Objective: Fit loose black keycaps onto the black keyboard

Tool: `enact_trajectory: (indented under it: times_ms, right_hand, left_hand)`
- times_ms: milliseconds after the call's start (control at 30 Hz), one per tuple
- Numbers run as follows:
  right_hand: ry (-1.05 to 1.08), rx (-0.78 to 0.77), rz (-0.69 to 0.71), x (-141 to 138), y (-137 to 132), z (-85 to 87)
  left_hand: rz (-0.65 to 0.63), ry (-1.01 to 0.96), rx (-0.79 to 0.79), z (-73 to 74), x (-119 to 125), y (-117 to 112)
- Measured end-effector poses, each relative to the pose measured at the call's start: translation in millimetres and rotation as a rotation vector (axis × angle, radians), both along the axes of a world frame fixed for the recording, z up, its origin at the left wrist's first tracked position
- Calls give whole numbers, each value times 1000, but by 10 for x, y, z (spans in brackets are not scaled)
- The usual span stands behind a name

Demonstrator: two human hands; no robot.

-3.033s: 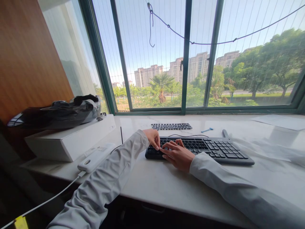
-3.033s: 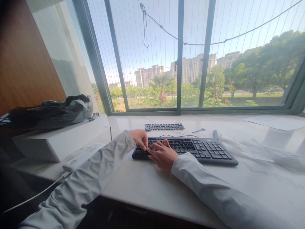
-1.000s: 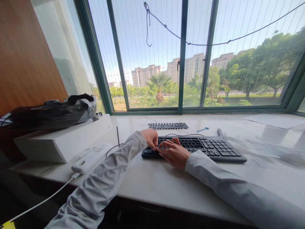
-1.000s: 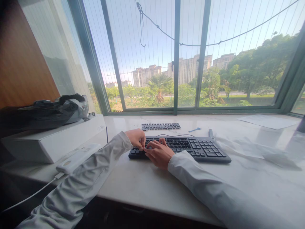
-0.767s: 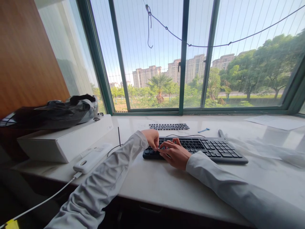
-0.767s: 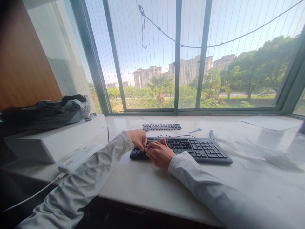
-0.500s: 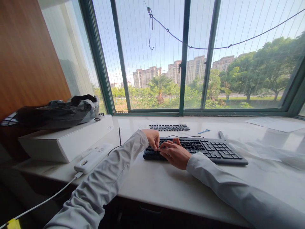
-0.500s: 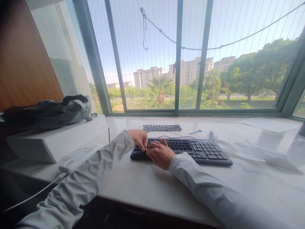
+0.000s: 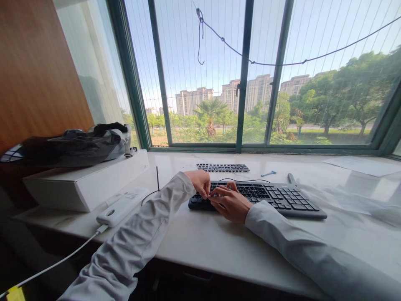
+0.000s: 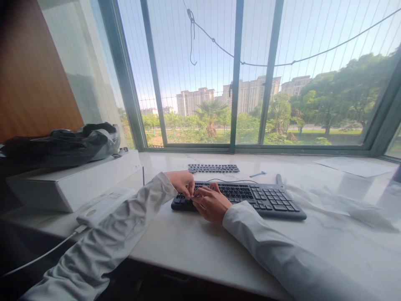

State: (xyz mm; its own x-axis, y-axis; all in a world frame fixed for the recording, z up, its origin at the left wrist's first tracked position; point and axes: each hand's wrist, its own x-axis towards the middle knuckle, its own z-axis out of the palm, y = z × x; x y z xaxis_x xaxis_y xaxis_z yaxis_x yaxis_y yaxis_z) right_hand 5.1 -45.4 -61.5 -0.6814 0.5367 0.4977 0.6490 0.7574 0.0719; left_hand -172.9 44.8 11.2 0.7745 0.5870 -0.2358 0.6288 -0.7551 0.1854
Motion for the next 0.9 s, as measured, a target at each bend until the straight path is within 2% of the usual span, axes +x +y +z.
enact_trajectory:
  times_ms: [400, 900]
  right_hand:
    - [39, 35, -32, 86, 30, 16]
    - [47, 13, -34, 88, 26, -4]
  left_hand:
    - [31, -137, -93, -2, -190, 27]
    - [69, -152, -74, -14, -171, -7]
